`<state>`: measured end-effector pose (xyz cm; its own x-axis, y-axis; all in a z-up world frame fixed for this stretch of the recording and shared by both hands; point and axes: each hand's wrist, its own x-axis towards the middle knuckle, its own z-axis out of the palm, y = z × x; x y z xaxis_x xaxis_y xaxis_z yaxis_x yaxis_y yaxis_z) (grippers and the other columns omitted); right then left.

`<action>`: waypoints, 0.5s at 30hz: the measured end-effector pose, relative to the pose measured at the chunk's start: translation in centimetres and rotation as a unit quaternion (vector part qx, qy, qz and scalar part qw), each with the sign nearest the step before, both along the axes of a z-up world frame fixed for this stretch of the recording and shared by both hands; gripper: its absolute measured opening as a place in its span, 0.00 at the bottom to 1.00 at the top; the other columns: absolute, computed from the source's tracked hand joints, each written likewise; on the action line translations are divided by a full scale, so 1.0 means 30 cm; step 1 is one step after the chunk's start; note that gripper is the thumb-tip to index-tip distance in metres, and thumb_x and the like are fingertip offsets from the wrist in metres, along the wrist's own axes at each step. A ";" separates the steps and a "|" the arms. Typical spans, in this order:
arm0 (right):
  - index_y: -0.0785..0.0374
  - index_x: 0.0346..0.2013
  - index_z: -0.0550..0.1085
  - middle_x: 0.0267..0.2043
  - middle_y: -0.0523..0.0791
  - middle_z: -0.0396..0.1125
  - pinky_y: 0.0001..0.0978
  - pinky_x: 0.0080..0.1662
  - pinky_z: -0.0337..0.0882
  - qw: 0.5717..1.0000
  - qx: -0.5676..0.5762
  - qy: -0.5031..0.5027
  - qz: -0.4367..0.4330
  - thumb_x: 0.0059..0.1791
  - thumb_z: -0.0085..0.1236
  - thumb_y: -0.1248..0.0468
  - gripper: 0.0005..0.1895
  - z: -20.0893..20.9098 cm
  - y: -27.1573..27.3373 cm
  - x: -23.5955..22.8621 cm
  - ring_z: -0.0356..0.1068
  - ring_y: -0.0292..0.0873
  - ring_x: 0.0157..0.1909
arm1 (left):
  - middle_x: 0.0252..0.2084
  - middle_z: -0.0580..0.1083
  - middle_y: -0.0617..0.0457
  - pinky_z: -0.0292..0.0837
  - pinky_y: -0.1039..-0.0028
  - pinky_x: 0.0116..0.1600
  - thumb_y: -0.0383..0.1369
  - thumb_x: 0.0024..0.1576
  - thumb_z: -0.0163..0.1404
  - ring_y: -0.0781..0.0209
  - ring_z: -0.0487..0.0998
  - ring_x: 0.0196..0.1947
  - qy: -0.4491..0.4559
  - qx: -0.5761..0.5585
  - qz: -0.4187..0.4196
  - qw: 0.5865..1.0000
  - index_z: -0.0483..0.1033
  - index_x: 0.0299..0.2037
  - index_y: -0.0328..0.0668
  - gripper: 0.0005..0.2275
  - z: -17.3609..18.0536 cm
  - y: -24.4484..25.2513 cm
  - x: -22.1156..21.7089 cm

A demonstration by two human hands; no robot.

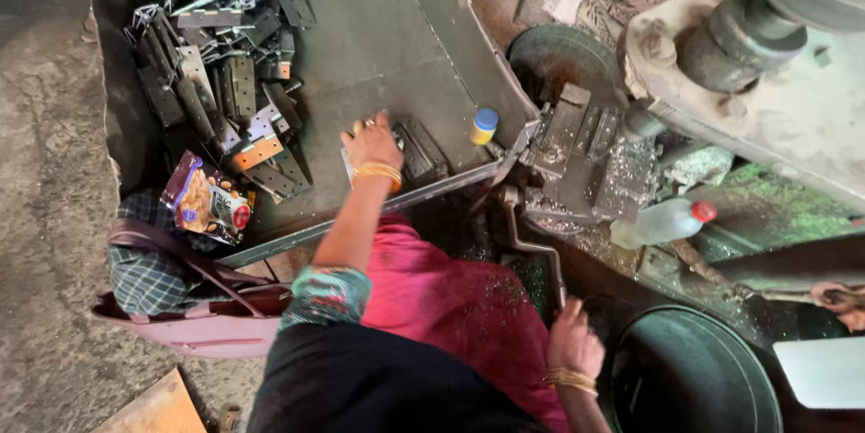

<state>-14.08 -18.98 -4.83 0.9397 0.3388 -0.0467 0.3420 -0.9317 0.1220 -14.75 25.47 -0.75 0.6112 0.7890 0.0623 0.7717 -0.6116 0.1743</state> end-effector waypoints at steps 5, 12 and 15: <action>0.60 0.49 0.69 0.36 0.51 0.76 0.49 0.41 0.77 0.999 0.004 0.051 0.009 0.56 0.41 0.58 0.12 0.015 -0.008 0.036 0.78 0.56 0.40 | 0.66 0.68 0.49 0.48 0.41 0.70 0.53 0.52 0.59 0.44 0.58 0.71 0.046 -0.131 -0.031 0.990 0.68 0.66 0.54 0.32 -0.010 0.076 -0.002; 0.62 0.61 0.62 0.38 0.52 0.75 0.49 0.38 0.78 0.999 0.017 0.020 0.022 0.56 0.38 0.62 0.19 -0.019 -0.049 0.037 0.78 0.56 0.37 | 0.67 0.68 0.49 0.51 0.43 0.70 0.53 0.49 0.62 0.41 0.57 0.72 0.095 -0.127 -0.027 0.987 0.76 0.60 0.54 0.29 0.047 0.083 0.050; 0.60 0.55 0.63 0.38 0.53 0.75 0.51 0.38 0.77 0.996 0.044 0.074 -0.022 0.56 0.38 0.59 0.15 -0.058 -0.026 0.006 0.78 0.57 0.37 | 0.64 0.69 0.48 0.55 0.45 0.67 0.50 0.48 0.63 0.41 0.61 0.69 0.167 -0.118 -0.070 0.976 0.78 0.56 0.55 0.25 0.146 0.118 0.067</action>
